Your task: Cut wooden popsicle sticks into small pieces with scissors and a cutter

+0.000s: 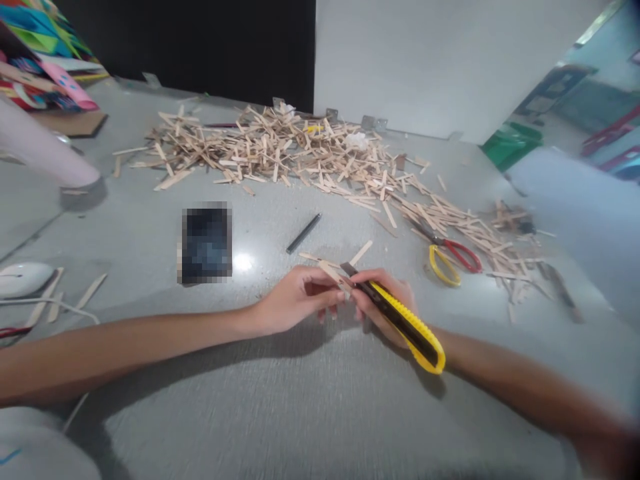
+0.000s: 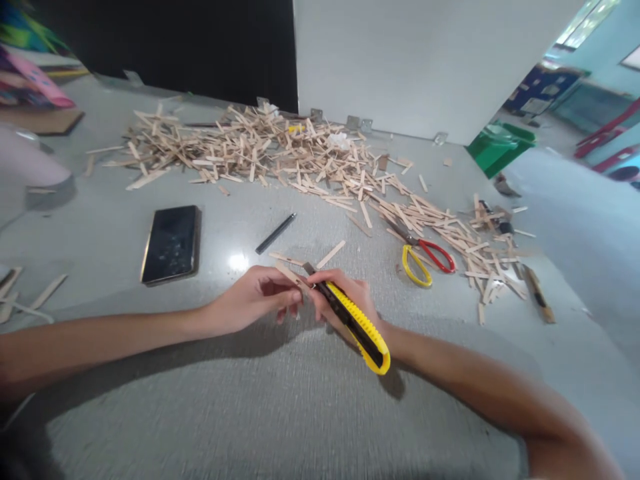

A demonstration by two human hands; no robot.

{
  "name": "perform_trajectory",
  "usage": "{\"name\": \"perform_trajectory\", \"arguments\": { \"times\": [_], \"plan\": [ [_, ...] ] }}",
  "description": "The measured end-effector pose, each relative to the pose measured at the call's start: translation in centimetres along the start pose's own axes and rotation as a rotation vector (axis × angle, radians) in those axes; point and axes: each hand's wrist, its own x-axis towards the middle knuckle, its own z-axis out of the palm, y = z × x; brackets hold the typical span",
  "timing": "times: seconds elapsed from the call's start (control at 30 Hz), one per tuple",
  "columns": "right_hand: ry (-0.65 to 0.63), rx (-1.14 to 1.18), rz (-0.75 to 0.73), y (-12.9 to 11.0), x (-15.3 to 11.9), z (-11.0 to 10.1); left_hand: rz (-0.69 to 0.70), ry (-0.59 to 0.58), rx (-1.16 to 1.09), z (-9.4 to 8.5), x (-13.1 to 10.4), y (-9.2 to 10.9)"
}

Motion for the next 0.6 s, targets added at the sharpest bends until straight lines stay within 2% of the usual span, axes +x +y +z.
{"name": "perform_trajectory", "arguments": {
  "times": [0.13,0.23,0.33,0.43,0.5,0.6],
  "plan": [
    [-0.048,-0.146,-0.098,0.0,0.1,-0.5,0.051,0.067,0.054,0.4,-0.4,0.5],
    [-0.092,-0.276,-0.102,0.3,1.3,-1.7,0.096,0.134,0.094,0.4,-0.8,1.4],
    [-0.235,-0.475,-0.070,1.0,3.1,-3.5,0.132,0.179,0.120,0.1,-1.1,2.6],
    [-0.355,-0.715,0.029,1.6,4.7,-6.2,0.187,0.224,0.183,0.0,-1.7,4.2],
    [-0.357,-0.883,0.136,1.8,5.4,-8.5,0.213,0.220,0.192,0.0,-2.3,5.5],
    [-0.325,-1.141,0.378,2.1,5.9,-12.4,0.203,0.172,0.180,0.1,-3.2,7.3]
  ]
}}
